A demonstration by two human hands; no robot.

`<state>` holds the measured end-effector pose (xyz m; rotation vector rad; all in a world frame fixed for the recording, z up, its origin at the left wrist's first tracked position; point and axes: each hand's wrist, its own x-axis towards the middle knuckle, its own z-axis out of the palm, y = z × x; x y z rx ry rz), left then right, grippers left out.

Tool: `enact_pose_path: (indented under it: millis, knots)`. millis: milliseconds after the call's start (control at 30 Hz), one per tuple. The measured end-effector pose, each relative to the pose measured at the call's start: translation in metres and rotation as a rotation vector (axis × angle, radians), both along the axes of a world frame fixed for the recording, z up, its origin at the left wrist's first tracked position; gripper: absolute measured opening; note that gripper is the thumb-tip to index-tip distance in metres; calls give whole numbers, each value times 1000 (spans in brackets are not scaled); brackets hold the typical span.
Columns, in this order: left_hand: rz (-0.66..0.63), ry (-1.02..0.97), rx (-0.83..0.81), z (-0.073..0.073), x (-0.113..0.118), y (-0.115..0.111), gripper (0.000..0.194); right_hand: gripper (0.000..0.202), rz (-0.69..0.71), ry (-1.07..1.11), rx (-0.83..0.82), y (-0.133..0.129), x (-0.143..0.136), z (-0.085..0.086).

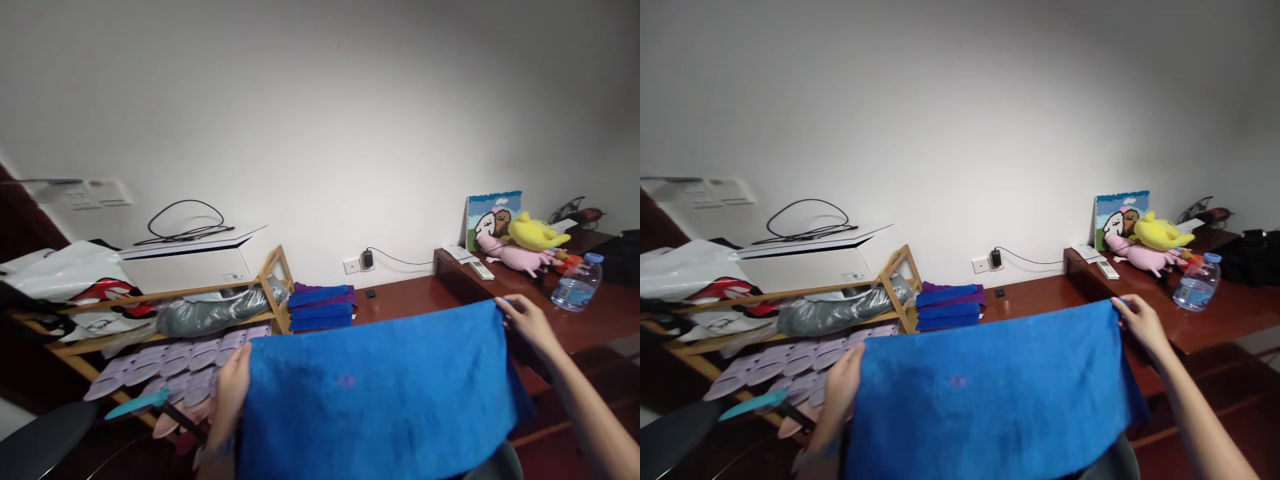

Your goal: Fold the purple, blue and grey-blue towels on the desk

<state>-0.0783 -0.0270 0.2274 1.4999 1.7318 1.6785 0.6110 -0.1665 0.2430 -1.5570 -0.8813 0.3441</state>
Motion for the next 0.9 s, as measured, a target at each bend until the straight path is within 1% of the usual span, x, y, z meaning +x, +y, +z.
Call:
enact_pose_path:
  millis: [67,100,133,200,233,267,300,367,400,433,467,500,533,567,633,700,767,833,900]
  knots:
    - [-67,126,-65,-29,11,29,63,61,-2,21,-79,37,-2,-26]
    - [-75,170,-95,-43,18,39,62,58,-16,26,-115,53,-6,-41]
    - [-66,203,-110,-56,26,45,59,54,-50,12,-133,67,-13,-58]
    - [-38,237,-118,-84,43,47,53,46,-144,-89,-129,84,-31,-97]
    - [-36,278,-112,-99,50,45,52,45,-174,-169,-123,89,-43,-118]
    - [-53,345,-103,-116,57,41,53,44,-162,-256,-133,90,-55,-141]
    - [-86,437,-94,-134,62,37,54,44,-102,-338,-163,89,-67,-163]
    - [-178,666,-101,-170,68,28,56,47,81,-476,-263,82,-87,-204]
    - [-215,774,-128,-188,68,25,56,49,153,-527,-320,77,-95,-222]
    - [-239,861,-171,-202,68,22,56,52,196,-569,-370,72,-100,-236]
    - [-247,931,-224,-215,67,20,56,54,212,-601,-410,67,-104,-247]
    - [-247,986,-281,-224,66,18,56,55,212,-625,-440,63,-106,-254]
    - [-248,1029,-333,-230,65,17,57,56,206,-644,-461,60,-106,-258]
    - [-250,1061,-376,-233,65,16,57,56,200,-659,-474,58,-105,-260]
    - [-248,1096,-432,-234,65,13,58,57,202,-672,-498,56,-102,-259]
    - [-233,1108,-448,-231,65,10,57,58,213,-657,-523,57,-99,-254]
    - [-210,1117,-422,-228,64,5,57,57,215,-608,-521,60,-98,-246]
    - [-191,1117,-353,-225,63,3,56,54,213,-514,-448,67,-103,-235]
    - [-188,1097,-270,-220,63,8,54,49,249,-347,-320,79,-117,-220]
